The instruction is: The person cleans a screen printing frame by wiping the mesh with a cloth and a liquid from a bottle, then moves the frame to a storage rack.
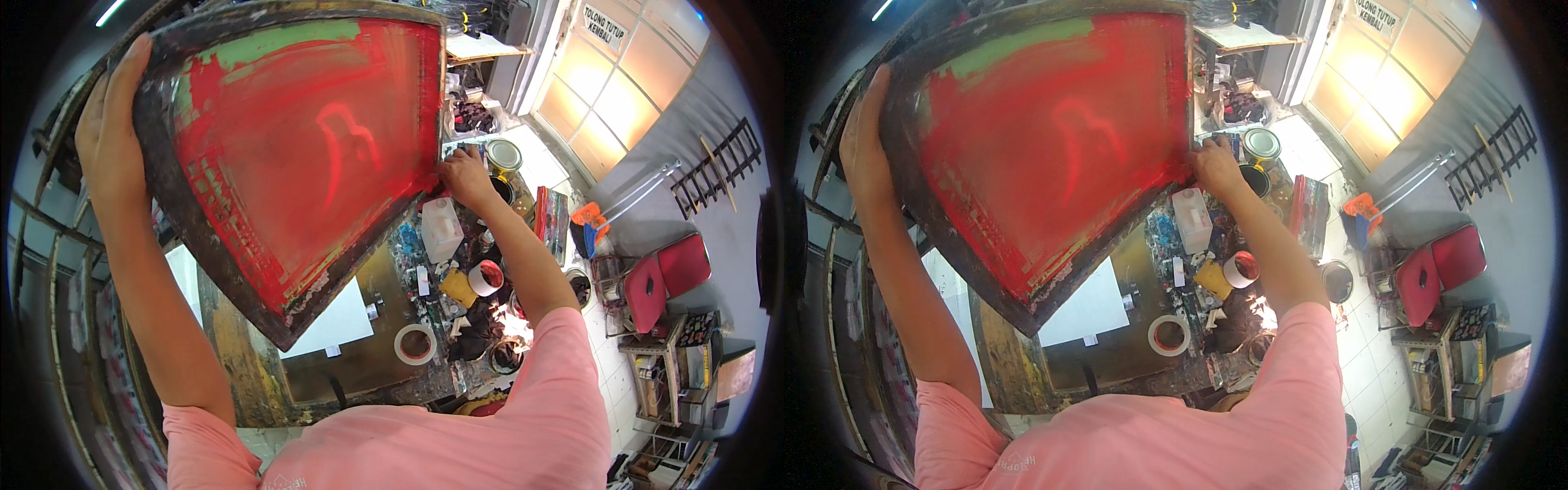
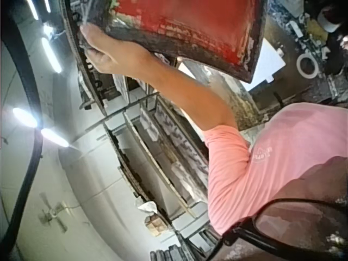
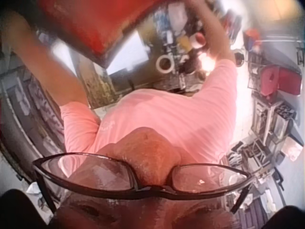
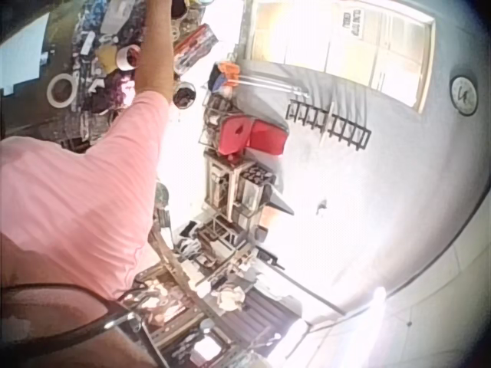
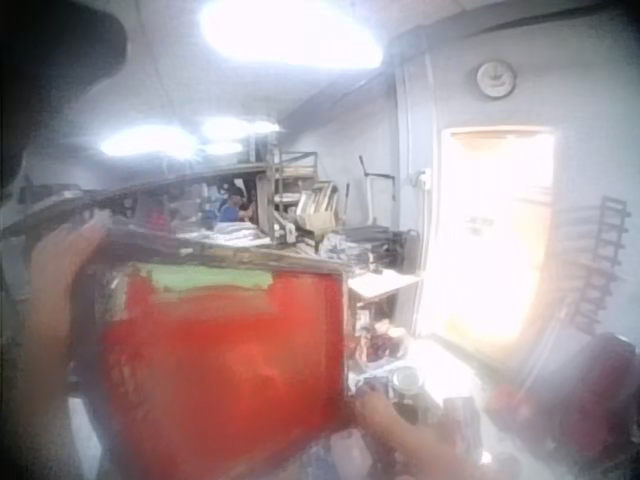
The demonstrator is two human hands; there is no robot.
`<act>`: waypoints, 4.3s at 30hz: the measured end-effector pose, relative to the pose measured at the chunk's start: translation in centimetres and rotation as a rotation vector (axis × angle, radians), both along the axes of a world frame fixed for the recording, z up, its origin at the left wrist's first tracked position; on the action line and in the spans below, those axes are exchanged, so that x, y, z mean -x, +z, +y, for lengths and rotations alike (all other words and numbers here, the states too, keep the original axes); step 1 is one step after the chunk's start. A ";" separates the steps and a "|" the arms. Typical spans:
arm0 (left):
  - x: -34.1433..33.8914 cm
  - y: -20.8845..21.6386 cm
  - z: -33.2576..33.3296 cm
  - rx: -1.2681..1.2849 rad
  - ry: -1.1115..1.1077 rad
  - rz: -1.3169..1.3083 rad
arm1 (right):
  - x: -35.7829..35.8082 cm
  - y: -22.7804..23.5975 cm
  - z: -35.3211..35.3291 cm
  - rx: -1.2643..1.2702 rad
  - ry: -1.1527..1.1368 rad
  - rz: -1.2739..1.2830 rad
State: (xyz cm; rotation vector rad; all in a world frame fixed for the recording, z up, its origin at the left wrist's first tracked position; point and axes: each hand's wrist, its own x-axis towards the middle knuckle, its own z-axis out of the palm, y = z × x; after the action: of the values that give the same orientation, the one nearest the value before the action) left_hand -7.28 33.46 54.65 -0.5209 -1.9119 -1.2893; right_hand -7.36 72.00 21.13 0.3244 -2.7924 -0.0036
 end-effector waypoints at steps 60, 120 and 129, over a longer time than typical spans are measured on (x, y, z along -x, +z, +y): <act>-0.4 -12.8 -14.5 -0.618 -0.086 -0.278 | 0.1 0.1 1.8 0.225 0.096 -0.138; 1.0 -15.4 -17.3 -0.631 -0.055 -0.478 | -47.2 -17.4 2.8 1.542 -1.233 0.349; 0.8 -15.0 -17.6 -0.610 0.028 -0.497 | -46.7 -29.1 7.5 1.530 -1.184 0.416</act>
State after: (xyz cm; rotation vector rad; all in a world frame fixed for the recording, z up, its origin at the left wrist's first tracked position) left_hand -8.06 15.85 39.61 0.1555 -1.7432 -2.0096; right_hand 39.32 79.46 -7.96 -1.3924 -1.4797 1.3831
